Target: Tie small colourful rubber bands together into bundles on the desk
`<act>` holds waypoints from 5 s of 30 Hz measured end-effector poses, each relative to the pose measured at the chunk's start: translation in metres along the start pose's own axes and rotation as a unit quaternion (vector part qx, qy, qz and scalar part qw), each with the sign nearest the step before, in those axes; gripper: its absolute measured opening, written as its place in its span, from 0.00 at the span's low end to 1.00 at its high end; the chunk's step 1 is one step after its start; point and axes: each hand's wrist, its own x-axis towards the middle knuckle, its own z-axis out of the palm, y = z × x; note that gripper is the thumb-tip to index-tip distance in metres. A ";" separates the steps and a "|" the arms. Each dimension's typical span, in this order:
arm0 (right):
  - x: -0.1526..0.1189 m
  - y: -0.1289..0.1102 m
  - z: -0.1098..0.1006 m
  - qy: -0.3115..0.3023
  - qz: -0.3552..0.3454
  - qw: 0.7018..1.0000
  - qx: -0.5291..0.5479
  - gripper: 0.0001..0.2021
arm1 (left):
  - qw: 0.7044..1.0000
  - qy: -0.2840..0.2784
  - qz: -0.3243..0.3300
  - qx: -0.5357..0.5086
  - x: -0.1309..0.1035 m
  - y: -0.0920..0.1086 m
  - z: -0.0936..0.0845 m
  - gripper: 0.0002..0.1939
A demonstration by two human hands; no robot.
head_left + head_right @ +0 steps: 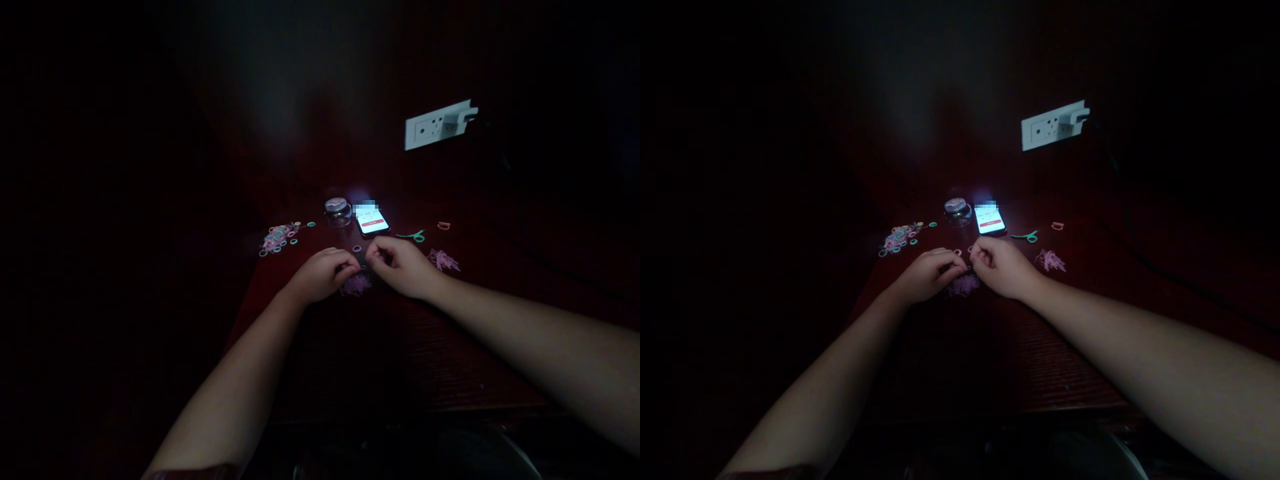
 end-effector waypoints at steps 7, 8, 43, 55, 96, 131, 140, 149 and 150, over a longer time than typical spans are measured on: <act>0.000 0.000 -0.001 0.017 -0.003 1.000 -0.014 0.06 | 0.996 -0.059 0.040 0.049 -0.001 -0.006 -0.005 0.07; 0.000 -0.001 -0.001 0.017 -0.001 1.000 -0.015 0.06 | 0.996 -0.062 0.042 0.055 -0.001 -0.006 -0.005 0.07; 0.000 0.000 0.000 -0.031 0.012 0.999 -0.022 0.08 | 0.876 0.057 -0.444 0.179 -0.026 -0.052 -0.007 0.31; -0.001 0.003 0.001 -0.036 0.010 0.999 -0.019 0.08 | 0.831 0.107 -0.530 0.130 -0.043 -0.101 -0.009 0.27; -0.002 -0.002 0.002 -0.048 0.003 0.999 -0.008 0.08 | 0.850 0.230 -0.470 0.059 -0.054 -0.120 -0.009 0.15; -0.003 -0.006 0.001 -0.062 -0.006 0.998 0.007 0.07 | 0.838 0.215 -0.496 0.081 -0.057 -0.126 -0.008 0.14; -0.003 -0.007 0.002 -0.067 0.003 0.997 0.025 0.07 | 0.842 0.212 -0.492 0.057 -0.055 -0.121 -0.009 0.09; -0.003 -0.007 0.000 -0.066 0.000 0.998 0.021 0.07 | 0.861 0.252 -0.441 0.033 -0.047 -0.109 -0.011 0.06; -0.003 -0.007 0.000 -0.065 0.000 0.998 0.021 0.07 | 0.863 0.261 -0.430 0.032 -0.046 -0.108 -0.011 0.05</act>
